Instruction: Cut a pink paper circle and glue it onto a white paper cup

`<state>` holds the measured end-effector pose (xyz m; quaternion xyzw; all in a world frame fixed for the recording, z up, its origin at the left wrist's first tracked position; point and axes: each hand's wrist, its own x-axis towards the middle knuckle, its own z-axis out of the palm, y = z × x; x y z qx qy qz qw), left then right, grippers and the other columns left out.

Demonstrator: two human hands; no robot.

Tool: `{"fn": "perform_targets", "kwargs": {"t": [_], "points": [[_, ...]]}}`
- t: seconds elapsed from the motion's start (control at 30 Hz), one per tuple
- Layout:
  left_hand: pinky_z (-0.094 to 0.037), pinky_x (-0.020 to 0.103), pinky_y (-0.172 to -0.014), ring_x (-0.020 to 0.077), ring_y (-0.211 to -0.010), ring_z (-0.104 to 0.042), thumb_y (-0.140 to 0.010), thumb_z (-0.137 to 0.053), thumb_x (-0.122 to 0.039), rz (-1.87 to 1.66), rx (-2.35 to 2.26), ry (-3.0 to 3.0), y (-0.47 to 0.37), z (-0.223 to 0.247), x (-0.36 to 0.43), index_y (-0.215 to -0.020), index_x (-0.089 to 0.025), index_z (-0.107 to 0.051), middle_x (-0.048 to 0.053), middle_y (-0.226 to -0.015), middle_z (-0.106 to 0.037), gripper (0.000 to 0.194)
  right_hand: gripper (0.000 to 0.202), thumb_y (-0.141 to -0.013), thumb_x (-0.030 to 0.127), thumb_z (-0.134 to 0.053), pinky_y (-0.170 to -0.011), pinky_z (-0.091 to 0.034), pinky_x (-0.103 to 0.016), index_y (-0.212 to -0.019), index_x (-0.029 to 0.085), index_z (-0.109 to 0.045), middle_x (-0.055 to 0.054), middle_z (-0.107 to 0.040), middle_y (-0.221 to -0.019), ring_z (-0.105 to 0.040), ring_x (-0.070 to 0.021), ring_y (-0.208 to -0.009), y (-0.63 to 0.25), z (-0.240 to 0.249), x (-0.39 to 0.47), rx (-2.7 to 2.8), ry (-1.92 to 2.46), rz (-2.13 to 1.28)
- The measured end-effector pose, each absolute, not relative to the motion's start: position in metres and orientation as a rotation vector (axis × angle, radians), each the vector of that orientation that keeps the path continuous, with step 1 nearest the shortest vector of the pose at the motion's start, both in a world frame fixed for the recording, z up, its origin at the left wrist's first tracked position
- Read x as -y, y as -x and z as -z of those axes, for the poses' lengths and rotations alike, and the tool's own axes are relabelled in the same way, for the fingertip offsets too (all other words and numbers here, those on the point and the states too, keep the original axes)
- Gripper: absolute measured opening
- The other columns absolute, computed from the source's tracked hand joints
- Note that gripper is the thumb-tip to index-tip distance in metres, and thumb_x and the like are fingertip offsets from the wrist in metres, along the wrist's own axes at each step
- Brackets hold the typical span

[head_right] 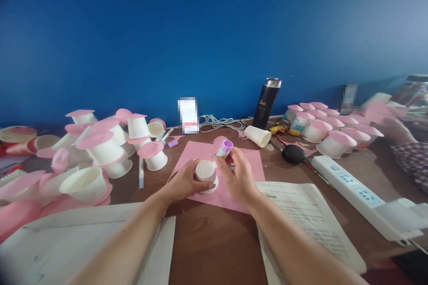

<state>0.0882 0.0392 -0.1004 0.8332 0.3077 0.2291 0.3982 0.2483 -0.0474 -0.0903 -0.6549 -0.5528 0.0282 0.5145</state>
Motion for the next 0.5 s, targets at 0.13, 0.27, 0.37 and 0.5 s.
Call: {"fn": "perform_targets", "kwargs": {"t": [0.13,0.27,0.37,0.5], "points": [[-0.043,0.039,-0.091,0.0258,-0.102,-0.057,-0.061,-0.076,-0.046,-0.569,-0.803,-2.134,-0.089,0.101,-0.039,-0.107,-0.022,-0.059,0.005,-0.112,-0.062,0.055,0.022,-0.086,0.042,-0.055,-0.06,-0.042,-0.027,-0.083,0.02,-0.056,-0.002,-0.063,-0.074,-0.056,-0.0162,-0.064,-0.249,0.089,0.046,1.261,1.611,-0.123],[-0.043,0.039,-0.09,0.026,-0.102,-0.057,-0.062,-0.076,-0.045,-0.564,-0.818,-2.132,-0.089,0.1,-0.041,-0.108,-0.022,-0.058,0.005,-0.111,-0.062,0.055,0.031,-0.083,0.049,-0.058,-0.058,-0.045,-0.028,-0.08,0.019,-0.06,-0.003,-0.065,-0.071,-0.06,-0.0175,-0.063,-0.254,0.093,0.041,1.098,1.568,-0.308],[-0.043,0.04,-0.091,0.0268,-0.104,-0.056,-0.061,-0.077,-0.045,-0.562,-0.805,-2.129,-0.089,0.101,-0.042,-0.109,-0.021,-0.058,0.006,-0.112,-0.062,0.057,0.035,-0.078,0.053,-0.063,-0.051,-0.047,-0.027,-0.078,0.018,-0.062,-0.001,-0.062,-0.063,-0.058,-0.0155,-0.055,-0.26,0.097,0.035,0.824,1.361,-0.622],[-0.043,0.04,-0.09,0.0269,-0.104,-0.055,-0.061,-0.077,-0.046,-0.575,-0.787,-2.123,-0.09,0.103,-0.043,-0.108,-0.02,-0.057,0.007,-0.111,-0.061,0.057,0.027,-0.071,0.041,-0.076,-0.048,-0.05,-0.02,-0.078,0.017,-0.064,0.002,-0.062,-0.062,-0.055,-0.0096,-0.05,-0.264,0.097,0.031,0.458,1.019,-1.025]]}}
